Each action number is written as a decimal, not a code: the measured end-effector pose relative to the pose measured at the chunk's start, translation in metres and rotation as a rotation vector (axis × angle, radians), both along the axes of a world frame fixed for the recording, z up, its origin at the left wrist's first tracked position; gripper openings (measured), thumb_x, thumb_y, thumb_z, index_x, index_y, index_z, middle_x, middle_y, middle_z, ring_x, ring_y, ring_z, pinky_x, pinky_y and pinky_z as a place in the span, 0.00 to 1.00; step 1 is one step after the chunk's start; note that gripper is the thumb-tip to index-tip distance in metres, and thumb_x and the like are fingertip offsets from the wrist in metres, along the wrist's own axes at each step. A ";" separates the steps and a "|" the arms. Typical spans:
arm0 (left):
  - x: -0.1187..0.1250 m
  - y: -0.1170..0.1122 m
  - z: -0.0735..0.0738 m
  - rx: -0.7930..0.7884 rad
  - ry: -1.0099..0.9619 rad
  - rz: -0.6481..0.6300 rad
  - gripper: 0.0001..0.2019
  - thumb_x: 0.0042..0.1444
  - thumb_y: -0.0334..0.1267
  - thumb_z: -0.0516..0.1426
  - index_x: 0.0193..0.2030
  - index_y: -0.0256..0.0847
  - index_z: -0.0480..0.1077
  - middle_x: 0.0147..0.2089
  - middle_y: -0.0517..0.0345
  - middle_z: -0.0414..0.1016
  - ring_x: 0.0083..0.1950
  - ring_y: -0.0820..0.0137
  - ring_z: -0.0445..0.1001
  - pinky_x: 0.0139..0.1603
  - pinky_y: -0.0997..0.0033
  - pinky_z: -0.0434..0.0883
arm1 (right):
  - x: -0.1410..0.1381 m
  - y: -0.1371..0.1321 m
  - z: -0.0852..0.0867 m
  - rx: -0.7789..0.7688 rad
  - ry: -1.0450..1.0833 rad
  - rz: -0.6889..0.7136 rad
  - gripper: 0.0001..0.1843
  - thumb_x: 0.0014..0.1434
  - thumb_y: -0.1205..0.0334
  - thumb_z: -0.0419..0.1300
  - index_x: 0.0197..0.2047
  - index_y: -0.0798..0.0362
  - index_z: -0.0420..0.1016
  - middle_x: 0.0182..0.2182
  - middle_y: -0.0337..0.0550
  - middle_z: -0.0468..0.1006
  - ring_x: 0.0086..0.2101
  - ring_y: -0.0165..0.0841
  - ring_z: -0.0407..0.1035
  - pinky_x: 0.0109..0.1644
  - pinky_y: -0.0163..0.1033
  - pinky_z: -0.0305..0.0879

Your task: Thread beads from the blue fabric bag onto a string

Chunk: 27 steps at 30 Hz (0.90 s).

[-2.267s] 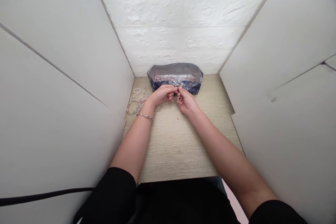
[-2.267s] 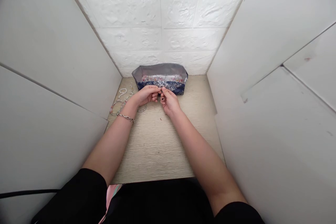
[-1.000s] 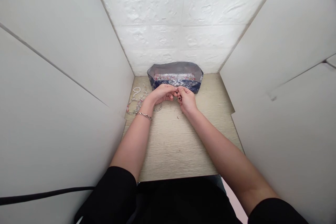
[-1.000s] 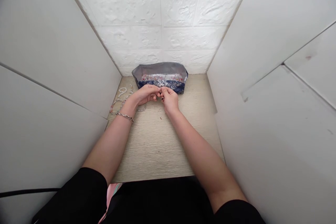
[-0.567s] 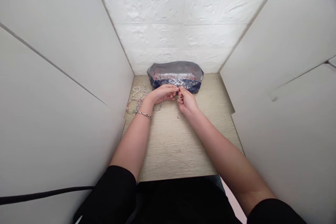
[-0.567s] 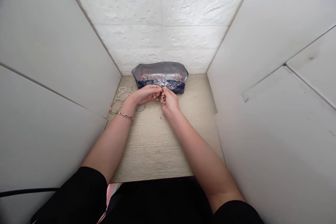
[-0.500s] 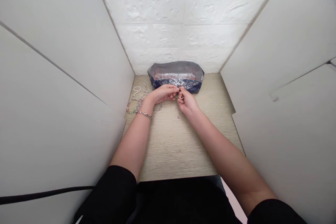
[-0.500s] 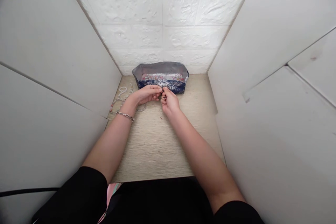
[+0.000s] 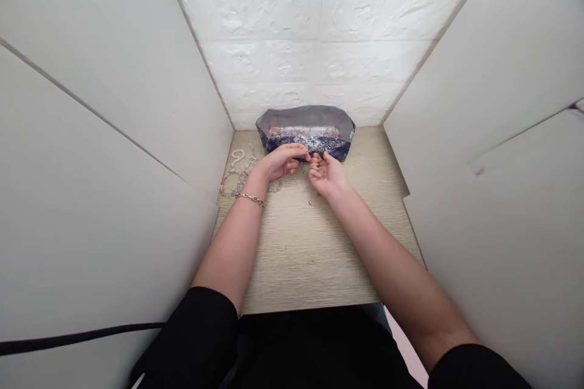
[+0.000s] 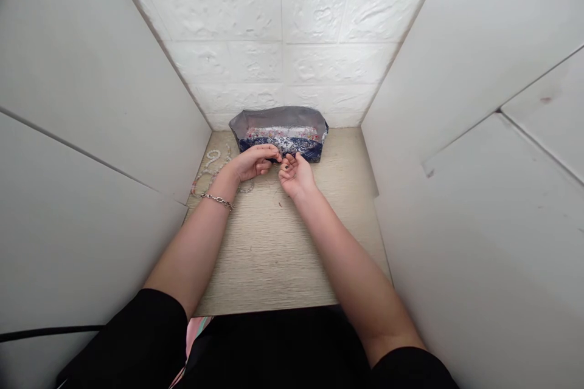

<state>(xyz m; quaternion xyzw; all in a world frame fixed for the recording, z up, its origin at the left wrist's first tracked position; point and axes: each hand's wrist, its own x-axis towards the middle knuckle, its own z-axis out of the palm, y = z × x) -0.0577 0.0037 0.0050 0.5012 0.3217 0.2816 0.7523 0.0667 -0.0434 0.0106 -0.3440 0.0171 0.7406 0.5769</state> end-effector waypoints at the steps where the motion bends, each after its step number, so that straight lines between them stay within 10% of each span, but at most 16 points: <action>1: 0.000 0.000 -0.001 -0.001 -0.007 0.004 0.05 0.47 0.34 0.56 0.28 0.34 0.63 0.29 0.61 0.68 0.15 0.88 0.54 0.16 0.82 0.54 | -0.001 -0.001 0.000 -0.008 -0.004 -0.012 0.13 0.60 0.63 0.41 0.26 0.57 0.58 0.16 0.36 0.61 0.14 0.19 0.55 0.13 0.22 0.50; 12: 0.002 0.002 -0.005 -0.030 -0.098 -0.012 0.05 0.47 0.32 0.56 0.29 0.33 0.64 0.26 0.60 0.68 0.24 0.82 0.65 0.29 0.78 0.64 | -0.007 -0.002 0.004 -0.104 -0.039 -0.131 0.15 0.45 0.84 0.41 0.28 0.55 0.57 0.28 0.41 0.64 0.28 0.21 0.65 0.27 0.22 0.66; 27: 0.002 0.001 -0.006 -0.008 -0.096 0.001 0.05 0.45 0.33 0.57 0.27 0.34 0.64 0.20 0.64 0.62 0.21 0.82 0.61 0.26 0.79 0.60 | -0.012 -0.002 -0.001 0.109 -0.152 -0.146 0.13 0.60 0.66 0.45 0.24 0.58 0.58 0.17 0.34 0.62 0.15 0.16 0.53 0.14 0.20 0.48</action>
